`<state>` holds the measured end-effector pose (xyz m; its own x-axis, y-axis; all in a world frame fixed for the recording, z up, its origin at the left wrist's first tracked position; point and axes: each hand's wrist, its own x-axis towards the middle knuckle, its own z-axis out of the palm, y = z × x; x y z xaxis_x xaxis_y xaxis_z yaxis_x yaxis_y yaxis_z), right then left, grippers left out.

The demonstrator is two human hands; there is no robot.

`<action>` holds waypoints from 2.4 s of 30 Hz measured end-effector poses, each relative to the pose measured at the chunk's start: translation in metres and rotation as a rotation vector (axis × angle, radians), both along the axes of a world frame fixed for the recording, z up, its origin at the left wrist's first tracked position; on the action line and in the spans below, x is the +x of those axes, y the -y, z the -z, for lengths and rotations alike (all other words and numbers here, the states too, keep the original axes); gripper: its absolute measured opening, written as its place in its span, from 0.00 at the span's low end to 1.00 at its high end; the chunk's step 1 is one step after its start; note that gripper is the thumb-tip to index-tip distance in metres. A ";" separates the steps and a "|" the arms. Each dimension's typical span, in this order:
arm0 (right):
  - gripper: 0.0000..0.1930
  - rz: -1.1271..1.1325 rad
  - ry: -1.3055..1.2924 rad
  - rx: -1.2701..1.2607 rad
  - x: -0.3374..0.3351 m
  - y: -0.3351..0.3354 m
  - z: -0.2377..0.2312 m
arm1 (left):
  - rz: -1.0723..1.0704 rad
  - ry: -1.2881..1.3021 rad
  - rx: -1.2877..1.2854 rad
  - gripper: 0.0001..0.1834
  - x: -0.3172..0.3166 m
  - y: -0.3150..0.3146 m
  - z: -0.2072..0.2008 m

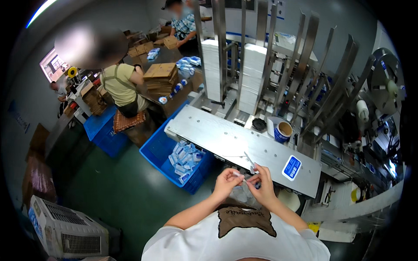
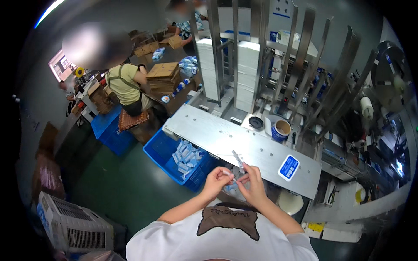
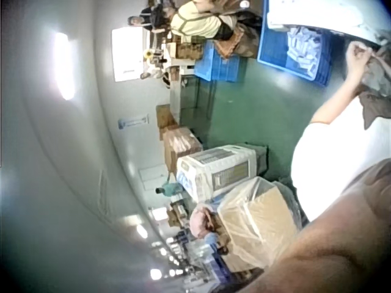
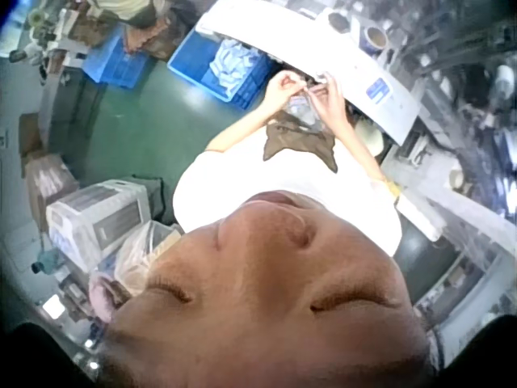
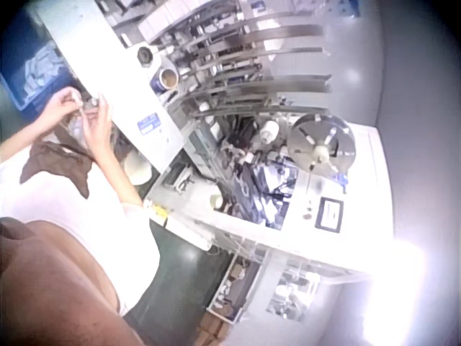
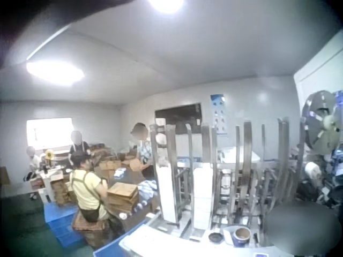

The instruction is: The person operates a touchscreen control panel on a packaging machine, then picks up a package of wet wipes from the conveyor belt. They walk to a nearby workstation, open the wipes, and use one to clean a white plastic tray. The person then loads stacks of white plastic trays into a vertical hopper on the machine.

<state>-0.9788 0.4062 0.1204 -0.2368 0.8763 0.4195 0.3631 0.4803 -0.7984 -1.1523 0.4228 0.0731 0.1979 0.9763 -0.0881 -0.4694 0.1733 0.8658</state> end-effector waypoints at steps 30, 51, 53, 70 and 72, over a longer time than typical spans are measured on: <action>0.17 -0.021 -0.759 -0.639 -0.012 0.012 -0.005 | -0.348 -0.739 0.719 0.07 -0.002 -0.013 -0.025; 0.23 0.230 -0.072 -0.210 -0.002 0.027 0.015 | 0.029 -0.569 0.303 0.04 -0.030 -0.011 0.009; 0.23 0.219 0.005 -0.153 -0.001 0.027 0.008 | 0.068 -0.580 0.382 0.04 -0.019 -0.006 0.002; 0.06 0.063 -0.634 -0.595 0.007 0.039 0.045 | 0.688 -0.177 -0.011 0.31 -0.011 -0.029 0.018; 0.07 0.147 -0.778 -0.647 0.005 0.038 0.044 | 0.780 0.081 -0.170 0.30 -0.019 -0.028 0.012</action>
